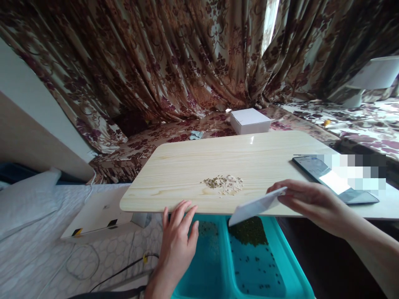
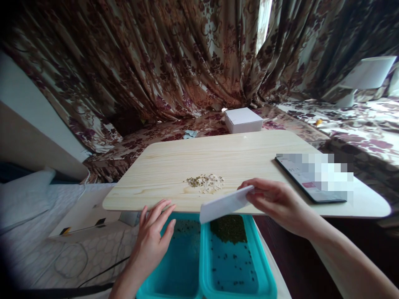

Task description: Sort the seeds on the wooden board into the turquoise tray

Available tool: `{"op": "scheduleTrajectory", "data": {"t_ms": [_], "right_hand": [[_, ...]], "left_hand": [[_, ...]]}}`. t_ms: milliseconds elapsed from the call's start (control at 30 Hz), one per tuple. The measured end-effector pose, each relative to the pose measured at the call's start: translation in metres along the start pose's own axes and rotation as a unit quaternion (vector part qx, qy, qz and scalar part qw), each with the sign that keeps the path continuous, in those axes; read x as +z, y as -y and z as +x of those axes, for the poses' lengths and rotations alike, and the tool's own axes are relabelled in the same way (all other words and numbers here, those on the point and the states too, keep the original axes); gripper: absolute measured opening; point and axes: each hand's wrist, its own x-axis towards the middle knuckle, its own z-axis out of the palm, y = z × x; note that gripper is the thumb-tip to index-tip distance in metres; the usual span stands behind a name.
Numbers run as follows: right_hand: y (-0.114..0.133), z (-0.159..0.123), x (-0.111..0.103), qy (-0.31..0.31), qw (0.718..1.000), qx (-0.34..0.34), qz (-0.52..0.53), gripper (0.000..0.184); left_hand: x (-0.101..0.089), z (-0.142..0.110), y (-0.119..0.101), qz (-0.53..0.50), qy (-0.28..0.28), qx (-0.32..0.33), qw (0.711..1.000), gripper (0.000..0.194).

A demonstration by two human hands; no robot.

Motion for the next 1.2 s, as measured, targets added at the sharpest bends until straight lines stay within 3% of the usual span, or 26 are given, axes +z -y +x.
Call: {"op": "scheduleTrajectory", "data": {"t_ms": [100, 200, 433, 667, 1033, 1200], "right_hand": [[-0.010, -0.005, -0.005, -0.205, 0.978, -0.024, -0.035, 0.054], [-0.020, -0.011, -0.004, -0.286, 0.955, -0.032, -0.070, 0.046], [-0.041, -0.031, 0.016, -0.317, 0.930, -0.074, -0.170, 0.026], [-0.018, -0.038, 0.034, -0.274, 0.940, -0.106, -0.176, 0.016], [-0.004, -0.054, 0.070, -0.246, 0.940, -0.182, -0.154, 0.026], [0.001, -0.055, 0.087, -0.225, 0.930, -0.236, -0.171, 0.039]], "left_hand": [[0.000, -0.001, 0.000, 0.000, 0.012, -0.005, 1.000, 0.036], [0.000, -0.001, -0.001, -0.002, 0.015, -0.010, 1.000, 0.036], [-0.002, 0.000, -0.003, -0.005, 0.023, -0.017, 1.000, 0.036], [-0.004, 0.000, -0.004, -0.015, 0.018, -0.018, 1.000, 0.037], [-0.005, 0.000, -0.006, -0.016, 0.022, -0.020, 0.999, 0.035], [-0.006, -0.001, -0.004, -0.014, -0.004, -0.015, 1.000, 0.033]]}}
